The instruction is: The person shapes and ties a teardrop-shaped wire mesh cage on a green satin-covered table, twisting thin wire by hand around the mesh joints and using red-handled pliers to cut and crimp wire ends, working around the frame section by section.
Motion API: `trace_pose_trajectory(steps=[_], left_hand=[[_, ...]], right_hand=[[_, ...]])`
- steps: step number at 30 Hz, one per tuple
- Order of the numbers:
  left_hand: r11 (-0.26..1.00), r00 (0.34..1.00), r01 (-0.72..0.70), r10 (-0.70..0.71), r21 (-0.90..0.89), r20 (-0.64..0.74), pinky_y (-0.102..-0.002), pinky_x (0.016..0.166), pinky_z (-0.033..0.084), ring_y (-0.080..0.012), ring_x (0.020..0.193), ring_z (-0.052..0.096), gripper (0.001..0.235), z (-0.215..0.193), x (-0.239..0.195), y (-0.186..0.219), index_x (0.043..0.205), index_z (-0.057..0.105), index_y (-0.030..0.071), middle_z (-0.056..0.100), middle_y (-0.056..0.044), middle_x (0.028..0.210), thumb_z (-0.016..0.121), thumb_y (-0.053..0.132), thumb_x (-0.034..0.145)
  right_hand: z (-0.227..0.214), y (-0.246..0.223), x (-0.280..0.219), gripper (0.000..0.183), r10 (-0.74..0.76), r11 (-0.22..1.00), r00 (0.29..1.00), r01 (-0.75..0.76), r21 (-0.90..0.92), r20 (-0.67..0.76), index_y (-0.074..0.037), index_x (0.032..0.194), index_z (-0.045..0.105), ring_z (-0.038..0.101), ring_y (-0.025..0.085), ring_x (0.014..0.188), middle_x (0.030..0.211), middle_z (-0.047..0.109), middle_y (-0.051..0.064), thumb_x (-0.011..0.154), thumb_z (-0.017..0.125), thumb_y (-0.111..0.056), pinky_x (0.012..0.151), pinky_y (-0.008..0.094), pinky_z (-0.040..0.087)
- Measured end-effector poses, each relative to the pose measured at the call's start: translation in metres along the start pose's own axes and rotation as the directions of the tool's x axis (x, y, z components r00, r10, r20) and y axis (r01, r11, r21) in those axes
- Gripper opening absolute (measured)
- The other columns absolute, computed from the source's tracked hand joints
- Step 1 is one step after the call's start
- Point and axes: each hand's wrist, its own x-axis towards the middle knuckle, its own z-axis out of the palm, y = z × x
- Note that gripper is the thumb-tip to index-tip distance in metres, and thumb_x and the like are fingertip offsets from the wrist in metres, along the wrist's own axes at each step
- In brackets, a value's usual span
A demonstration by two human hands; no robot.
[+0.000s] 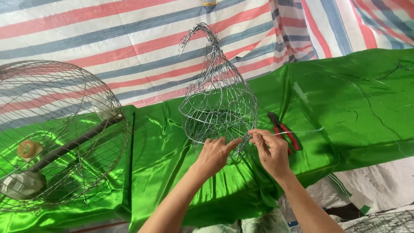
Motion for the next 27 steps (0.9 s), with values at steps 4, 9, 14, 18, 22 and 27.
trace_pose_trajectory(steps=[4,9,14,18,22,27], left_hand=[[0.998,0.997,-0.028,0.032,0.064,-0.067,-0.045,0.071,0.048,-0.0295,0.074,0.067,0.055,0.011,-0.004,-0.006,0.142,0.054,0.033,0.064,-0.012,0.091,0.051,0.005,0.094],[0.962,0.874,-0.048,0.171,0.27,-0.455,-0.06,0.099,0.044,-0.0335,0.093,0.065,0.065,0.021,-0.01,-0.002,0.144,0.057,0.029,0.064,-0.015,0.101,0.066,0.011,0.083],[0.987,0.657,0.012,0.113,0.161,-0.745,-0.036,0.082,0.05,-0.0234,0.102,0.056,0.062,0.048,-0.036,0.022,0.146,0.045,0.02,0.054,-0.011,0.128,0.082,0.025,0.096],[0.971,0.679,-0.114,-0.08,-0.212,-0.73,-0.027,0.064,0.059,-0.024,0.086,0.062,0.028,0.06,-0.054,0.065,0.122,0.062,0.003,0.063,-0.017,0.106,0.069,0.016,0.098],[0.916,0.611,-0.052,-0.286,-0.398,-0.738,-0.04,0.096,0.057,-0.0323,0.118,0.059,0.04,0.056,-0.057,0.077,0.134,0.056,0.002,0.057,-0.019,0.128,0.07,0.016,0.099],[0.908,0.657,-0.075,-0.266,-0.412,-0.705,-0.041,0.098,0.057,-0.0319,0.115,0.063,0.036,0.037,-0.033,0.059,0.132,0.059,0.0,0.064,-0.018,0.122,0.069,0.009,0.098]], right_hand=[[0.001,0.009,-0.002,0.027,0.045,0.997,0.999,-0.045,0.063,0.0,-0.002,0.1,0.08,0.079,0.027,0.08,0.099,0.081,0.013,0.106,0.057,-0.015,0.066,0.038,0.067],[-0.002,0.012,-0.009,0.029,0.143,0.979,0.989,-0.139,0.146,-0.021,-0.001,0.106,0.078,0.079,0.026,0.079,0.092,0.08,0.018,0.108,0.053,-0.016,0.067,0.038,0.068],[-0.008,0.008,-0.008,0.031,0.188,0.965,0.981,-0.195,0.176,0.056,0.002,0.112,0.071,0.077,0.02,0.081,0.106,0.077,0.014,0.108,0.049,-0.021,0.07,0.029,0.067],[-0.006,0.008,-0.005,0.032,0.206,0.957,0.975,-0.218,0.193,0.076,0.002,0.113,0.071,0.078,0.021,0.081,0.103,0.077,0.014,0.107,0.05,-0.022,0.07,0.029,0.068],[-0.007,0.005,-0.005,0.032,0.217,0.954,0.971,-0.232,0.192,0.098,0.002,0.112,0.071,0.077,0.021,0.082,0.102,0.077,0.014,0.107,0.05,-0.022,0.072,0.03,0.067],[-0.008,-0.002,-0.004,0.034,0.2,0.965,0.973,-0.215,0.149,0.113,0.002,0.11,0.072,0.078,0.02,0.081,0.104,0.078,0.013,0.107,0.049,-0.024,0.072,0.029,0.067]])
